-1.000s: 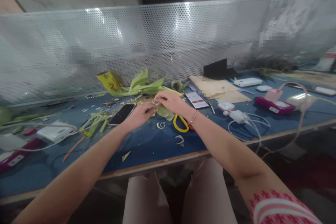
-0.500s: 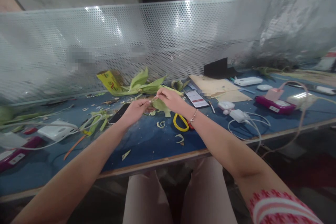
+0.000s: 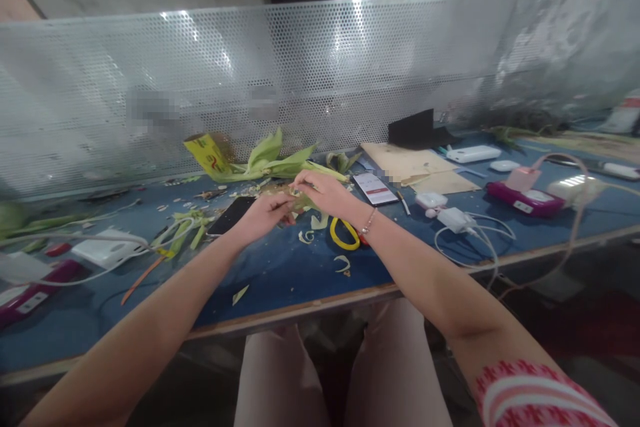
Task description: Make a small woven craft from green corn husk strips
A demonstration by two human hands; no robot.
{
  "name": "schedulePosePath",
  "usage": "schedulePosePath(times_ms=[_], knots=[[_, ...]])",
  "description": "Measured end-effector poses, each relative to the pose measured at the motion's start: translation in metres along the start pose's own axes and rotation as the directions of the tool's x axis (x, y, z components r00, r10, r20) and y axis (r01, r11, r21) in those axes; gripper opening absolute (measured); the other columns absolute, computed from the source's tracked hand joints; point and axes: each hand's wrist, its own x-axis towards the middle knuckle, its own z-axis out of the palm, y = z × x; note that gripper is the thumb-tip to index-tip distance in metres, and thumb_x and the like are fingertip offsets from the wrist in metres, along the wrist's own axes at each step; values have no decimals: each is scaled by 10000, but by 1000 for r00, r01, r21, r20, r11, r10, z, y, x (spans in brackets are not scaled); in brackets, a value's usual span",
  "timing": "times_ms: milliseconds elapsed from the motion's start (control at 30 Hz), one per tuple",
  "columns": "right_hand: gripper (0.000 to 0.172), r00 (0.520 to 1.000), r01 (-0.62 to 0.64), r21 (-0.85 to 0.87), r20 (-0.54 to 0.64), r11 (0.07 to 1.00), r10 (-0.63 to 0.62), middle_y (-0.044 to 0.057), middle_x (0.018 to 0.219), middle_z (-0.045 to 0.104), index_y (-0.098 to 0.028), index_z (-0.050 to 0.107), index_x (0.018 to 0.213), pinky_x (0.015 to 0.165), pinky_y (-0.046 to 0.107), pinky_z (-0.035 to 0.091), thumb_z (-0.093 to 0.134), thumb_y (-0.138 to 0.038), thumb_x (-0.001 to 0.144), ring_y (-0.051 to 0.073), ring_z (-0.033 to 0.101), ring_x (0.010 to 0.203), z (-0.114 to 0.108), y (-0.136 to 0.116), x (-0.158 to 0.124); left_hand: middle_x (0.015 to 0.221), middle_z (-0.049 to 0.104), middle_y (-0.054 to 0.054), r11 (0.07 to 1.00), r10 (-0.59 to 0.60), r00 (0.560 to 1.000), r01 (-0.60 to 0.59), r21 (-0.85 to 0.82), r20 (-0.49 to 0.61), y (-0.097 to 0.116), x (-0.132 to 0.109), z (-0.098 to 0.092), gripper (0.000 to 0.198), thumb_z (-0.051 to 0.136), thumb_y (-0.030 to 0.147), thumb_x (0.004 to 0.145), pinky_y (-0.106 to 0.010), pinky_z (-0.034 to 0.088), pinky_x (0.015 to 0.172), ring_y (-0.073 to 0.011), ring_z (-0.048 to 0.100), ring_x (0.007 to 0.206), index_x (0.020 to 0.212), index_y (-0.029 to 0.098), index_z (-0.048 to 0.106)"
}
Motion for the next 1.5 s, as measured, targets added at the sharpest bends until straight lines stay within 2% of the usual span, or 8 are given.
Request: schedulePosePath(times_ms=[167, 367, 600, 833, 933, 1167, 1300, 1500], knots=[[167, 999, 24, -39, 24, 999, -23, 34, 863, 681, -170, 638, 820, 785, 285, 441, 482, -197, 874, 147, 606, 818, 2, 4, 1, 495, 486, 40, 947, 117, 993, -116, 300, 14, 5, -4, 3, 207, 458, 221, 806, -218, 338, 517, -104, 438, 490, 710, 165, 633], [144, 997, 60, -43, 54, 997, -58, 39, 880, 693, -177, 660, 825, 767, 289, 464, 522, -200, 861, 152, 617, 820, 3, 4, 0, 587, 507, 23, 925, 99, 995, -100, 366, 21, 3, -1, 5, 200, 518, 313, 780, -235, 319, 552, -126, 446, 578, 714, 157, 625], [118, 964, 261, 44, 45, 964, -263, 55, 916, 654, -210, 694, 826, 822, 340, 490, 582, -228, 856, 162, 610, 878, 3, 3, -1, 605, 458, 39, 1000, -8, 998, 7, -17, -61, 2, -2, 11, 187, 592, 317, 705, -224, 335, 524, -102, 420, 560, 786, 148, 591], [109, 959, 278, -3, 63, 961, -277, 63, 1049, 615, -227, 709, 825, 902, 381, 461, 603, -244, 842, 180, 578, 994, 1, 3, -3, 541, 341, 71, 900, -123, 992, 99, -425, -31, 1, 0, 13, 160, 633, 239, 616, -213, 232, 463, -57, 290, 478, 717, 158, 540], [109, 959, 276, 5, 71, 961, -275, 68, 1065, 612, -236, 714, 826, 908, 384, 461, 608, -257, 839, 187, 574, 1015, 1, 2, -4, 527, 316, 70, 872, -136, 990, 101, -479, -39, 1, 1, 14, 127, 613, 211, 601, -218, 222, 465, -56, 272, 475, 654, 166, 507], [141, 996, 71, 13, -62, 997, -70, 42, 944, 693, -226, 721, 813, 854, 341, 477, 582, -230, 838, 177, 623, 914, 2, 3, 0, 526, 312, 52, 981, -3, 999, -4, -193, -37, 1, -3, 18, 238, 523, 341, 746, -226, 296, 496, -82, 317, 506, 585, 183, 449], [148, 993, -111, 31, -25, 993, 112, 34, 858, 722, -194, 713, 792, 752, 304, 487, 570, -222, 821, 170, 649, 806, 3, 1, 1, 575, 425, 34, 997, 71, 997, -71, -7, -35, 2, -5, 16, 173, 505, 309, 762, -238, 331, 539, -102, 388, 546, 665, 173, 551], [145, 984, -146, 0, -99, 989, 145, 39, 820, 712, -160, 689, 781, 690, 277, 466, 563, -226, 807, 149, 626, 731, 6, 6, 3, 657, 540, 1, 948, 145, 978, -94, 305, -151, -2, -1, 13, 243, 503, 317, 809, -261, 371, 648, -136, 478, 655, 653, 153, 591]])
